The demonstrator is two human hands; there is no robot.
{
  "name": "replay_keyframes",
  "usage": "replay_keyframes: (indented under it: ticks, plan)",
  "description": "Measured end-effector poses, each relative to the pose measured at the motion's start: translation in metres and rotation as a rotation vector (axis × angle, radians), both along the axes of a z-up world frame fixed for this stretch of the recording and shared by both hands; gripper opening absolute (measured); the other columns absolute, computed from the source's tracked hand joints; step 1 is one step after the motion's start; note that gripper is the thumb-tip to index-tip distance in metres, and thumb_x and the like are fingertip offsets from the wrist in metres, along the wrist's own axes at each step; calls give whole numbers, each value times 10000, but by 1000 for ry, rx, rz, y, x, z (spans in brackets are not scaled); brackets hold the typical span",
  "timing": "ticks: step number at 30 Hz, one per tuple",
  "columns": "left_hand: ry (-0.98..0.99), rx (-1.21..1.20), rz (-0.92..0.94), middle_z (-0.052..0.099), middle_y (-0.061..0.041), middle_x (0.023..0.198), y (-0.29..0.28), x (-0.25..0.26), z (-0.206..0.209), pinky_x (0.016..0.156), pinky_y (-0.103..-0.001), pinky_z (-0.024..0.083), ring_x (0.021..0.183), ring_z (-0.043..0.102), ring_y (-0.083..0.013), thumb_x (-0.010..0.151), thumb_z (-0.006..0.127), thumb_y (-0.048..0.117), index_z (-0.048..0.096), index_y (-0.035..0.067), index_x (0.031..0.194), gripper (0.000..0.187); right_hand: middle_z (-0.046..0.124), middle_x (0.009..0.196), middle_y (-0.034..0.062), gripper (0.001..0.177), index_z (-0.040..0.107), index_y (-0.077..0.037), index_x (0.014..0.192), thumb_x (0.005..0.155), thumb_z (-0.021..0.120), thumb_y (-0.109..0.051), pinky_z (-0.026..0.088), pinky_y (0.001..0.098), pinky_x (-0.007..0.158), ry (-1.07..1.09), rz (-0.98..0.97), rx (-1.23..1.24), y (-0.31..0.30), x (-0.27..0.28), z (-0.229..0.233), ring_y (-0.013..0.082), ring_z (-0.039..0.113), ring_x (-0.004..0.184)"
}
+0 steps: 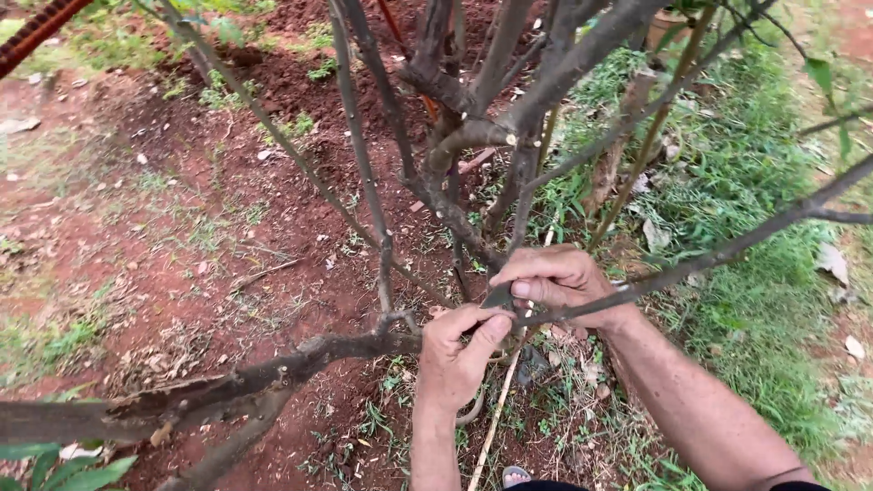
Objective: The person uses a knife to make precise cuts on a tree branch and inserts a small scion into the cut. They then use pruning shears to trim another branch and repeat the cutting process with the knife on a different part of the tree.
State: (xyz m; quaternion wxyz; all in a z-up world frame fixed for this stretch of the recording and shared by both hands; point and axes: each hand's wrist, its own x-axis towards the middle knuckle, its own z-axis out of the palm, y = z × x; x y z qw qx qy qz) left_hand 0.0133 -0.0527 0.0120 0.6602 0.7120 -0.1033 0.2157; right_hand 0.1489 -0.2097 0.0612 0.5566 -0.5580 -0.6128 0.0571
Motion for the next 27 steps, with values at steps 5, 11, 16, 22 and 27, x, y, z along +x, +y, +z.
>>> replay_keyframes:
  ticks: [5, 11, 16, 22, 27]
  plan:
    - [149, -54, 200, 770, -53, 856, -12, -2, 7, 576, -288, 552, 675, 663, -131, 952, 570, 135, 746, 70, 987, 190, 742, 942, 83, 194, 681, -75, 1184, 1003, 637, -128, 597, 234, 648, 94, 188, -9, 6, 14, -9, 151, 724, 749]
    - [28, 41, 204, 727, -25, 859, -10, -4, -9, 636, -312, 478, 704, 603, -121, 968, 541, 220, 717, 100, 1002, 216, 736, 871, 71, 176, 724, -110, 1129, 955, 712, -137, 497, 230, 559, 87, 343, -15, 14, 25, -7, 121, 638, 654]
    - [-147, 120, 224, 770, -7, 914, -15, 2, -25, 833, -353, 480, 770, 685, -101, 981, 625, 274, 725, 142, 1029, 172, 729, 887, 84, 184, 722, -111, 1150, 967, 704, -105, 485, 215, 544, 112, 466, -36, 17, 29, 0, 109, 608, 640]
    - [-172, 121, 277, 781, -14, 1034, -15, 10, -39, 865, -347, 480, 916, 730, -131, 976, 645, 251, 738, 165, 1062, 153, 734, 875, 59, 166, 731, -126, 1136, 972, 708, -119, 495, 211, 564, 67, 507, -70, 22, 35, 4, 92, 602, 646]
    - [-200, 84, 256, 777, -32, 1021, -16, 10, -38, 862, -332, 519, 904, 742, -154, 974, 658, 204, 740, 140, 1052, 130, 716, 850, 59, 165, 735, -106, 1109, 944, 727, -112, 478, 207, 529, 68, 553, -119, 26, 39, 6, 81, 575, 614]
